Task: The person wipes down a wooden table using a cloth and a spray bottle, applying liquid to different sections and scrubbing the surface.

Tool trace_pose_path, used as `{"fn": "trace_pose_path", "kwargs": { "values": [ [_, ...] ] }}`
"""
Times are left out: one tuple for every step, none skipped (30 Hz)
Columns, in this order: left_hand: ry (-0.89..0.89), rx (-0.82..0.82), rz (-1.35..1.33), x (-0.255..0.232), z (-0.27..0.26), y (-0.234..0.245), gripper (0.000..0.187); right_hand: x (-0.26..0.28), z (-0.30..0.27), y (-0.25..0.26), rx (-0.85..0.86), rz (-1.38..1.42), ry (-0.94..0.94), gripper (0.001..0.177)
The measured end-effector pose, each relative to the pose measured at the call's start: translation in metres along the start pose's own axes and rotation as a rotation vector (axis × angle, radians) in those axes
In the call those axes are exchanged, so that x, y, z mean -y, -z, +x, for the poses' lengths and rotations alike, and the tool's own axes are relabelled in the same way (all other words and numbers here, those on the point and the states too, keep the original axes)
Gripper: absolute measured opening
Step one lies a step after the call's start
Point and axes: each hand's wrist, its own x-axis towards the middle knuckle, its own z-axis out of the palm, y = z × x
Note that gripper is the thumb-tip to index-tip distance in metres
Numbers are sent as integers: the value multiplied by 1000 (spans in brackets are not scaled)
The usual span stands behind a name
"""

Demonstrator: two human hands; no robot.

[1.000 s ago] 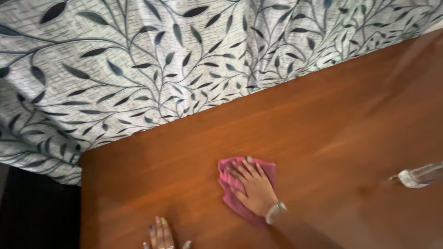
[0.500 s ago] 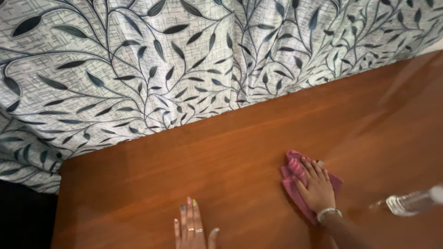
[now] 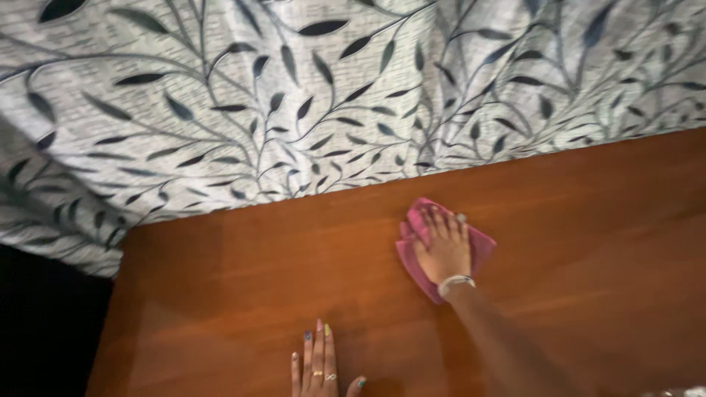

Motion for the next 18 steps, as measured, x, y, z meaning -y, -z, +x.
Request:
{"fn": "trace_pose_path", "kwargs": {
  "values": [
    [12,5,16,-3,1,7,101,22,-1,8,12,68,43,70],
    [35,72,3,-6,4,12,102,41,-2,17,16,79,56,70],
    [59,138,-9,-7,8,17,102,59,-5,26,43,117,122,70],
    [70,143,0,-8,10,23,102,70,-10,35,73,151,187,69],
    [100,251,-36,-7,11,29,101,80,-19,42,80,158,199,69],
    [128,356,-79,-8,13,33,100,85,-31,50,75,198,264,68],
    [136,358,-77,-9,13,36,100,86,-44,58,70,237,329,66],
    [144,354,-89,-10,13,38,99,83,-57,65,88,314,376,64],
    [153,349,-101,-11,11,39,97,78,-73,72,107,391,422,62],
    [153,342,-98,-9,14,37,97,68,-90,79,63,411,502,63],
    [131,340,-75,-7,16,35,100,54,-105,85,19,430,582,64],
    [114,344,-54,-7,16,33,104,42,-118,88,19,418,574,62],
    [117,342,-53,-7,15,31,104,27,-128,89,19,407,567,61],
    [148,388,-48,-7,12,30,103,10,-133,88,29,376,570,62],
    [180,434,-43,-7,10,29,103,-10,-137,87,39,345,572,63],
    [184,433,-38,-6,9,27,103,-32,-138,87,15,336,558,63],
    [144,360,-18,-5,9,25,101,-50,-138,85,-8,327,544,64],
    [103,290,2,-4,8,24,99,-69,-133,82,51,443,446,61]
  ]
}}
